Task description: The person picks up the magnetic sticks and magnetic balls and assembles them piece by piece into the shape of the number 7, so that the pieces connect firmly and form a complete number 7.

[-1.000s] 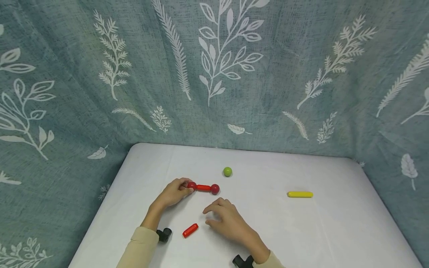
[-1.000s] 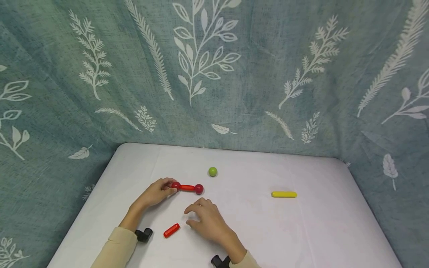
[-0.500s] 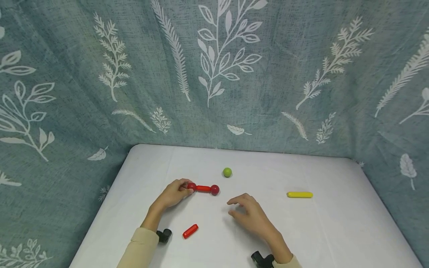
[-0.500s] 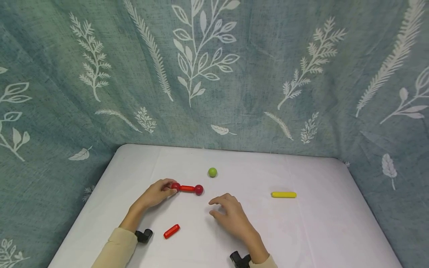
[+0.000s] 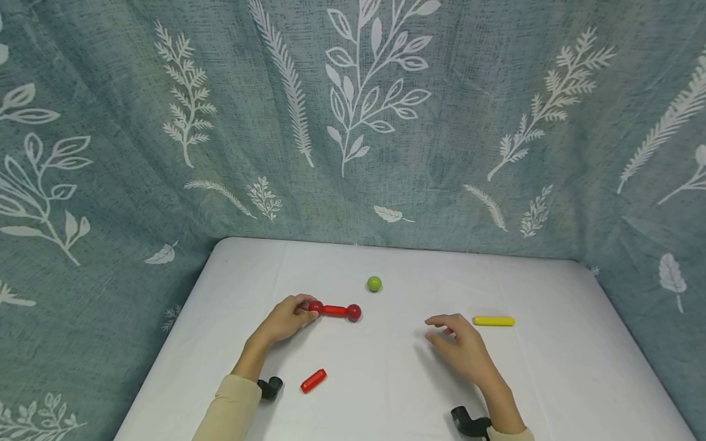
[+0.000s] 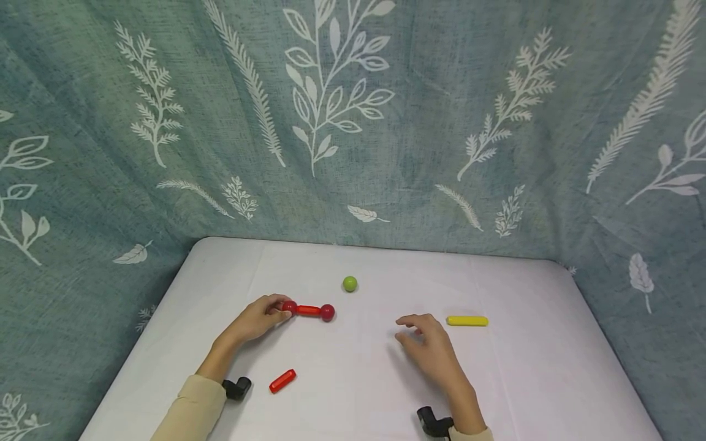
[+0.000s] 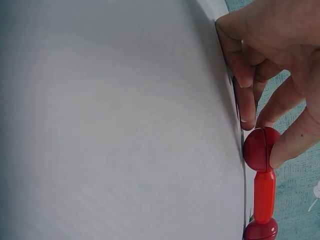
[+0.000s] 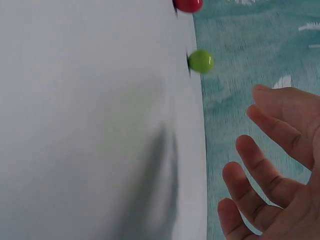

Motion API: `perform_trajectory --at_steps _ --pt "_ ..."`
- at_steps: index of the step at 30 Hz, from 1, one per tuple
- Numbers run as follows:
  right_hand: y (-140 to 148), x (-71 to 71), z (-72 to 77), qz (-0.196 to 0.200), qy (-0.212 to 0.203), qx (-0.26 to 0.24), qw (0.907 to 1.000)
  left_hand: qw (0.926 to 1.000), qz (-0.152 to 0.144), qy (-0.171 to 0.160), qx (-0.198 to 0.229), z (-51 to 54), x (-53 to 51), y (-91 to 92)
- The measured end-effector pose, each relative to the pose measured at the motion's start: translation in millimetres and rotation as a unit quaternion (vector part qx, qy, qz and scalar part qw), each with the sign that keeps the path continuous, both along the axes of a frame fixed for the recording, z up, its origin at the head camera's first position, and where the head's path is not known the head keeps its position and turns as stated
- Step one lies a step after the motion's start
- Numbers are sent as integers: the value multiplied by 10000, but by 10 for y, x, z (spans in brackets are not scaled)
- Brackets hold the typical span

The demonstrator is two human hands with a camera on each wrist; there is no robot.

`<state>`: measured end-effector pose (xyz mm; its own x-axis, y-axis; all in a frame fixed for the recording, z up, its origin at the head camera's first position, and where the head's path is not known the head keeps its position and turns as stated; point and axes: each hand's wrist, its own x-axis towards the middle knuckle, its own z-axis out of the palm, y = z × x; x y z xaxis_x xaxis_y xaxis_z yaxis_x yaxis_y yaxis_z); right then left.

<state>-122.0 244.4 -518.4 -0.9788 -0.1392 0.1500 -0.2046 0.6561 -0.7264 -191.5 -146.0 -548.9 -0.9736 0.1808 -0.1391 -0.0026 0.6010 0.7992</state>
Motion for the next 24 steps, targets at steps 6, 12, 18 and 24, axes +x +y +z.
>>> perform_trajectory --at_steps 6,12,18,24 --pt "302 -39 -17 -288 69 244 9993 10000 24 -44 -36 17 1 7" --pt "578 -55 -9 -550 93 368 9978 10000 35 -25 -1 16 4 2" --pt "787 -65 -16 -712 190 569 9957 10000 2 2 -24 16 -1 2" --pt "897 -122 -64 -1013 579 844 9896 10000 -8 4 -12 9 -5 -2"
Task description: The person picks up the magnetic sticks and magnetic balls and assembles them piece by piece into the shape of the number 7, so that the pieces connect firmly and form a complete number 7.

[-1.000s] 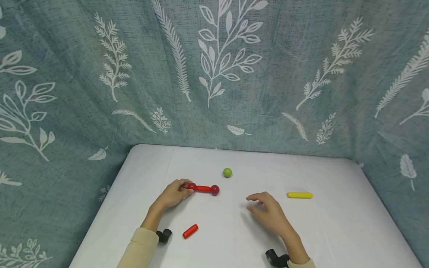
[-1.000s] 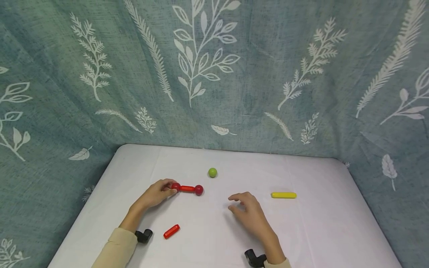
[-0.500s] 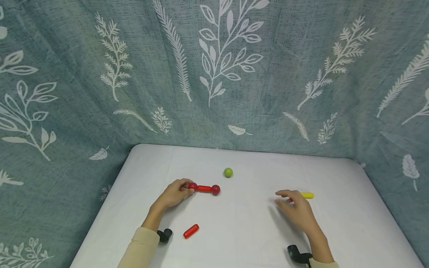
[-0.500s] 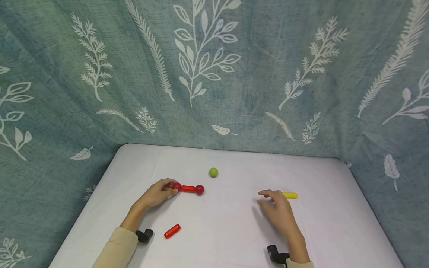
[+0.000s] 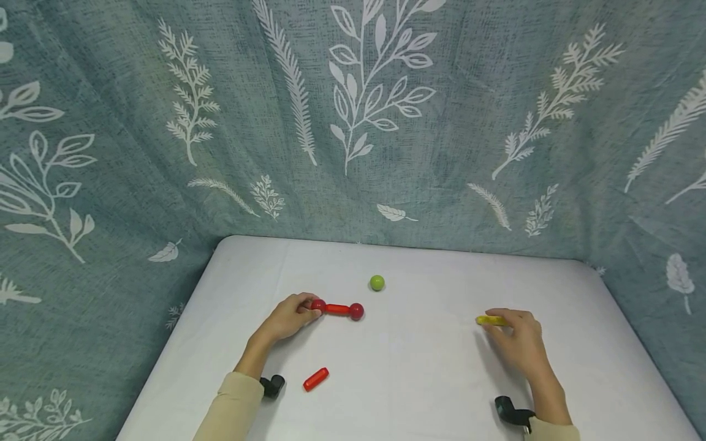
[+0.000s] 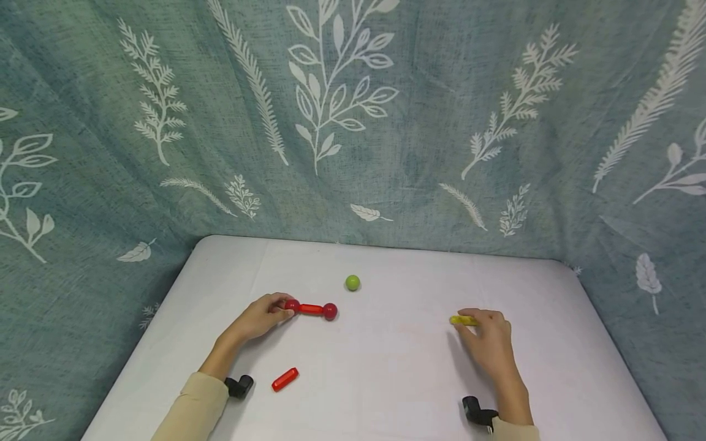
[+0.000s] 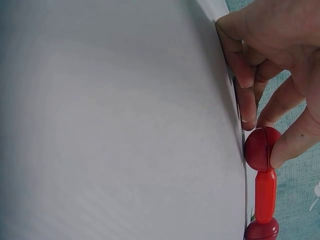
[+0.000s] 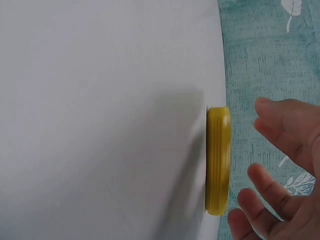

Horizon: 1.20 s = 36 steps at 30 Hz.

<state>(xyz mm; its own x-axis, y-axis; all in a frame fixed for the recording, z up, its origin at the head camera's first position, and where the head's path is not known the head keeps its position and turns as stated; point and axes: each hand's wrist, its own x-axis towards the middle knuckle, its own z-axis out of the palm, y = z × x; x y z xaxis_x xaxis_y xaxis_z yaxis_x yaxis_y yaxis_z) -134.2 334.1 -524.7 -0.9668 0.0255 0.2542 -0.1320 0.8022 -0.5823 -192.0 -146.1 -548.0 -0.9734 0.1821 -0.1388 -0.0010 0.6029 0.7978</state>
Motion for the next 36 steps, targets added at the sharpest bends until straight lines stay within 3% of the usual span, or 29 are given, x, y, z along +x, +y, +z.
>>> perform_trajectory --at_steps 3,10,18,36 --pt "48 -44 -20 -59 -20 154 9999 10000 12 0 5 -3 -3 4" --pt "136 -130 -52 -236 -807 351 9958 10000 26 -5 -95 -7 -4 3" --pt "147 -148 -66 -163 -1287 453 9905 9999 7 1 -119 6 -5 10" --pt "143 -177 -64 -204 -1286 533 9900 10000 18 25 -94 -9 -20 4"
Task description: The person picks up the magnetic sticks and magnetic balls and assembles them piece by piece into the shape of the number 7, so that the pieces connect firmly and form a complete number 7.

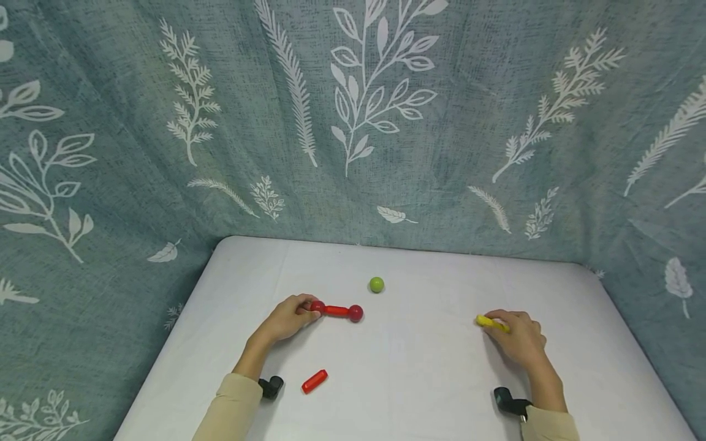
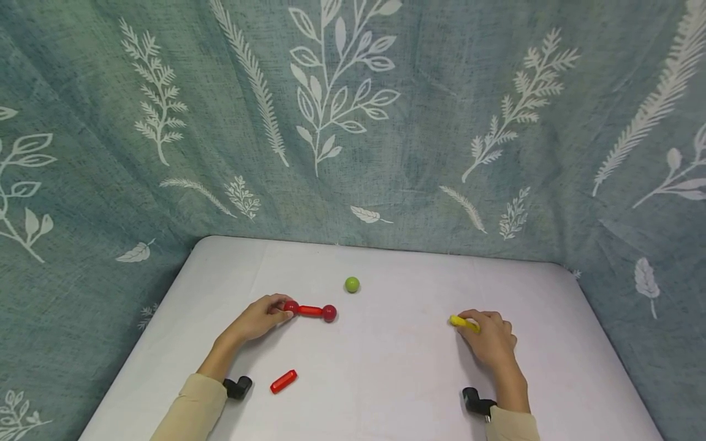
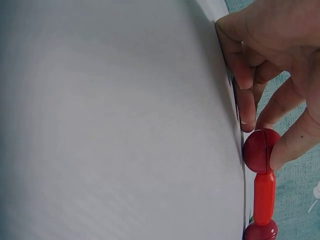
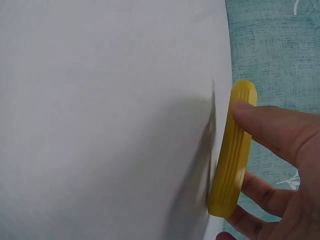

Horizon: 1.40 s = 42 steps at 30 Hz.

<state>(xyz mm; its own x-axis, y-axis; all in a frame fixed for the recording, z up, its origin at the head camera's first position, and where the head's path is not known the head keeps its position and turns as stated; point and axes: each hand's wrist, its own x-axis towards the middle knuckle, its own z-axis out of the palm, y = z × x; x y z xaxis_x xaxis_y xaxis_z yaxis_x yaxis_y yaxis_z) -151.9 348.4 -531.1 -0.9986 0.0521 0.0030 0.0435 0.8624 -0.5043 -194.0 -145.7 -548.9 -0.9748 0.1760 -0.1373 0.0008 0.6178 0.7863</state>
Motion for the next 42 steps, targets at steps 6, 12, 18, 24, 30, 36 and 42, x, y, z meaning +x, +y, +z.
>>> perform_trajectory --at_steps 6,12,18,24,30,36,42 --pt "-30 2 82 177 86 -55 9998 10000 29 -27 23 2 4 3" --pt "-142 27 207 386 76 -463 9981 10000 -13 16 20 3 8 2" --pt "-319 33 212 392 -7 -988 9943 10000 -8 -13 81 2 10 -1" --pt "-522 15 201 277 -232 -1536 9875 9999 -79 19 73 5 7 -9" --pt "-711 -9 175 280 -373 -2140 9757 9999 -80 33 76 2 5 -5" --pt "-896 -37 141 412 -409 -2730 9602 10000 -64 13 72 -1 3 -3" --pt "-1089 -59 107 441 -487 -3230 9441 10000 -12 -21 5 -9 -7 -11"
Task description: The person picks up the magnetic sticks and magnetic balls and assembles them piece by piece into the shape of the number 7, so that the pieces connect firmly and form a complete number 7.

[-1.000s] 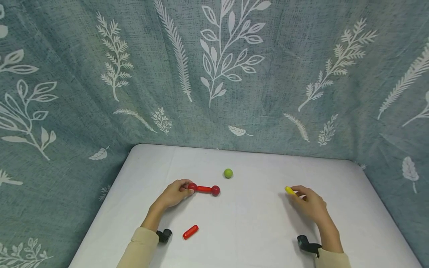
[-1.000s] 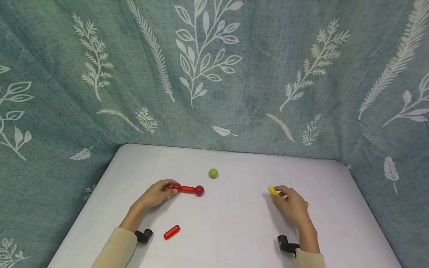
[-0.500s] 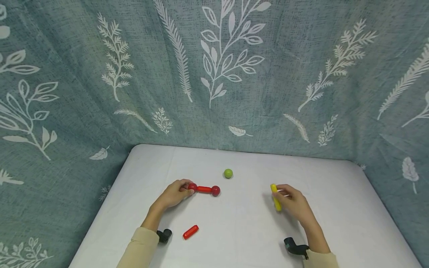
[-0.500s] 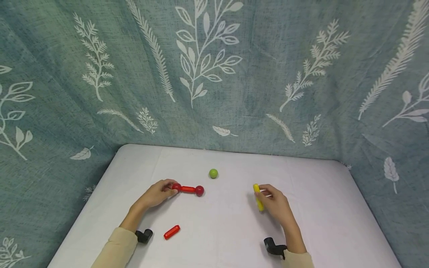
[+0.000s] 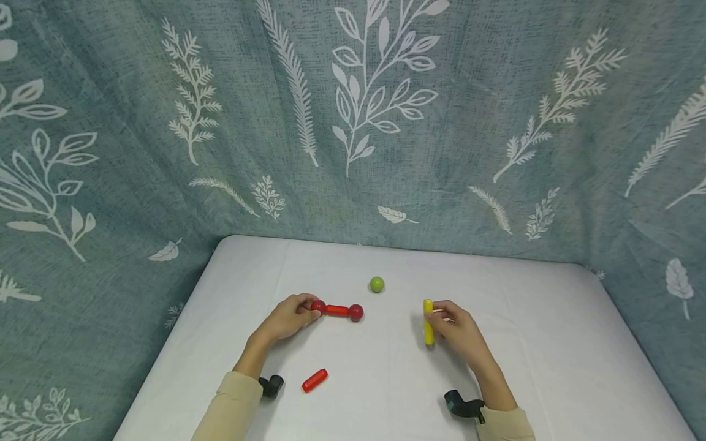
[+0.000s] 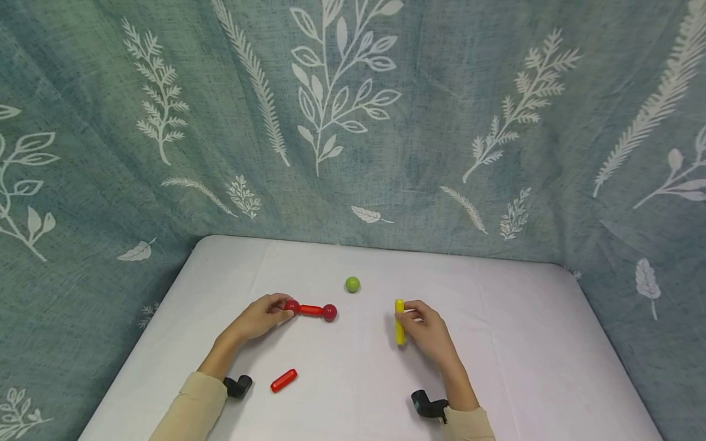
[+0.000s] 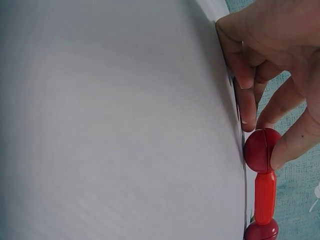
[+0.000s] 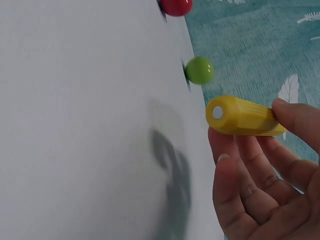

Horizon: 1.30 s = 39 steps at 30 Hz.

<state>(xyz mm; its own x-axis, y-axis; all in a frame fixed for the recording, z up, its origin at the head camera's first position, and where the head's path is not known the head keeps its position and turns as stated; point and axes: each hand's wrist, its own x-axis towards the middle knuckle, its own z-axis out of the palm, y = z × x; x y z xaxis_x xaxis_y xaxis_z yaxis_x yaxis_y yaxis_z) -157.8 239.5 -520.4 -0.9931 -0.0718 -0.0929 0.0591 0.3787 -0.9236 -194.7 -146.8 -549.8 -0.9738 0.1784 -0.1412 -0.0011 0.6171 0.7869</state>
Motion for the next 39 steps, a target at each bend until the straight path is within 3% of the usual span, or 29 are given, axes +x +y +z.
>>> perform_trajectory --at_steps 9,13,15,20,27,39 --pt "-321 -26 -59 -13 -200 -249 9995 10000 20 -37 6 7 0 3" --pt "-507 33 90 107 -238 -380 9989 10000 24 -78 16 23 5 1" --pt "-591 42 77 118 -268 -477 9984 10000 15 -88 21 36 10 -1" --pt "-725 -7 -177 98 -250 -686 9973 10000 -7 -76 40 44 16 -4" --pt "-906 23 -213 319 -261 -1055 9936 10000 -1 -46 43 32 17 -1" --pt "-1189 64 -338 525 -849 -1857 9775 9999 32 -107 -21 65 28 20"
